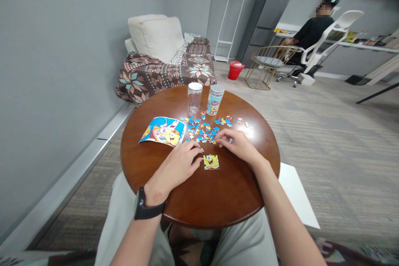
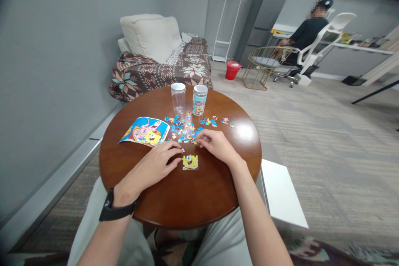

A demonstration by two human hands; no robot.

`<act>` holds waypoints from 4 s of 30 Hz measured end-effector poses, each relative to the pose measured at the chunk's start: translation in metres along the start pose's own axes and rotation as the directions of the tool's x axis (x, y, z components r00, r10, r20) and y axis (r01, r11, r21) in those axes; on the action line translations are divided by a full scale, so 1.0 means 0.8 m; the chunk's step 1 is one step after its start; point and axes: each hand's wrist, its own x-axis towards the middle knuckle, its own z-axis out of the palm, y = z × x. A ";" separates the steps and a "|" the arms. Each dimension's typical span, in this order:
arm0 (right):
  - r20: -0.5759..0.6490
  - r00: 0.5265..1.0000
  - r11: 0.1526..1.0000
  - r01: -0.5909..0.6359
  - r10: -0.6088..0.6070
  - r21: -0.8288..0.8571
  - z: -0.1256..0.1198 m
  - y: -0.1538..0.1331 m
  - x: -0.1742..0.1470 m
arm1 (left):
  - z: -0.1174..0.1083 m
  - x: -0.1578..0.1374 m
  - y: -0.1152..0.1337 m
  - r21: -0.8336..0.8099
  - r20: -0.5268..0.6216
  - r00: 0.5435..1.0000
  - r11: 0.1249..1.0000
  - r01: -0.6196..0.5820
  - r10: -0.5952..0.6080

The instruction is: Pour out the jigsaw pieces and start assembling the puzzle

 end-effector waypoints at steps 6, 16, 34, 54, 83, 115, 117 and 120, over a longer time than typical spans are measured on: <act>-0.050 0.994 0.989 0.087 -0.094 -0.117 0.000 0.004 0.001 | 0.003 -0.001 -0.003 0.004 -0.014 1.000 1.000 0.000 0.000; -0.036 0.990 0.987 0.129 -0.133 -0.093 0.000 0.004 0.000 | 0.001 -0.001 -0.001 0.037 -0.025 1.000 0.999 0.008 -0.007; 0.009 0.987 0.979 0.159 -0.160 -0.130 -0.001 0.005 -0.002 | 0.005 -0.003 -0.004 0.080 -0.011 1.000 0.996 0.025 -0.024; -0.022 0.996 0.995 0.088 -0.089 -0.035 0.003 0.007 -0.001 | 0.007 -0.004 -0.005 0.091 -0.030 1.000 0.996 0.013 -0.010; 0.041 0.999 0.995 0.040 -0.036 -0.095 0.003 0.001 -0.003 | 0.004 -0.004 -0.003 0.074 -0.004 0.999 0.997 0.035 -0.035; 0.045 0.975 0.965 0.221 -0.217 -0.139 -0.002 -0.005 -0.001 | 0.003 -0.003 -0.001 0.065 0.003 0.999 0.997 0.047 -0.047; 0.049 0.982 0.973 0.189 -0.184 -0.134 -0.001 -0.004 -0.002 | 0.003 -0.003 -0.001 0.065 0.003 0.999 0.997 0.045 -0.045; 0.038 0.995 0.992 0.098 -0.095 -0.086 0.002 -0.004 -0.003 | 0.001 -0.003 0.000 0.065 0.008 0.999 0.997 0.045 -0.046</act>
